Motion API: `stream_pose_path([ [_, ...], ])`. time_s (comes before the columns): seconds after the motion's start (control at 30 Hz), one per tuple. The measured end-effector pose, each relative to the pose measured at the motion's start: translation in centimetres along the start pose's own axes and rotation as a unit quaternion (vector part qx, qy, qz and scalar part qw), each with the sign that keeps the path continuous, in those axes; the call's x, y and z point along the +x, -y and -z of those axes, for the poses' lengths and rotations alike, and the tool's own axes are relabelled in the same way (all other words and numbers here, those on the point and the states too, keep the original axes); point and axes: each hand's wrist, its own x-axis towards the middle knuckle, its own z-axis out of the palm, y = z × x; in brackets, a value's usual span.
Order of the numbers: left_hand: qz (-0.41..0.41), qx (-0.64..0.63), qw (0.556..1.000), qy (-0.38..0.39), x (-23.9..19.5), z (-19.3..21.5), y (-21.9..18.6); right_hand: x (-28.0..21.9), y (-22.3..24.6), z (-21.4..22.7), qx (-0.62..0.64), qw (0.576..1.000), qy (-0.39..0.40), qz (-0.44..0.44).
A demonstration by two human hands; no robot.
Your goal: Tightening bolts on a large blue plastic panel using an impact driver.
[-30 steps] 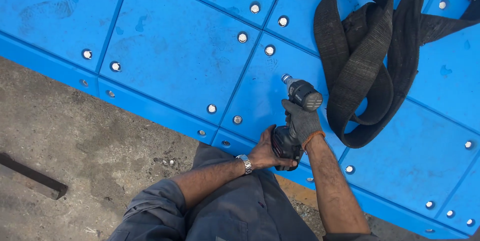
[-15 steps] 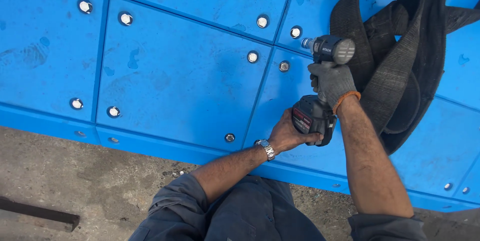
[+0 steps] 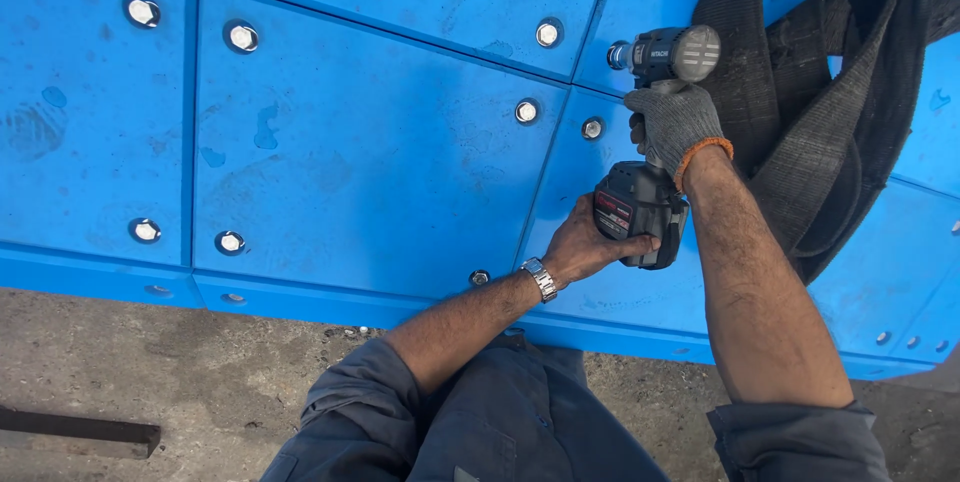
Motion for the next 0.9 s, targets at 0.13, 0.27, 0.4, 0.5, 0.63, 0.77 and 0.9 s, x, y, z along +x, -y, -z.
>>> stream_pose_path([
  [0.13,-0.007,-0.042,0.998,-0.038,-0.6,1.9,0.3,0.9,0.1,-0.7,0.036,0.999,-0.011,0.007],
  [0.27,-0.009,-0.037,0.997,-0.067,-2.3,2.5,-1.3,0.8,-0.1,-0.5,0.067,0.998,0.006,-0.007],
  [0.4,0.021,-0.183,0.978,-0.099,-2.6,1.3,-4.7,0.8,1.7,0.1,-0.052,0.998,0.016,0.002],
  [0.5,0.027,-0.295,0.952,-0.079,-0.7,-2.8,-6.9,0.7,2.9,2.0,-0.227,0.974,0.024,0.002],
  [0.63,0.008,-0.274,0.960,-0.052,3.9,-6.4,-4.4,3.3,0.7,3.3,-0.308,0.950,0.030,0.049],
  [0.77,-0.040,-0.194,0.979,-0.051,3.7,-6.6,-3.5,2.7,0.5,3.1,-0.285,0.957,0.033,0.047],
  [0.9,-0.002,-0.259,0.966,-0.012,-0.7,-2.0,-4.0,1.8,0.6,1.5,-0.082,0.997,-0.002,-0.017],
])
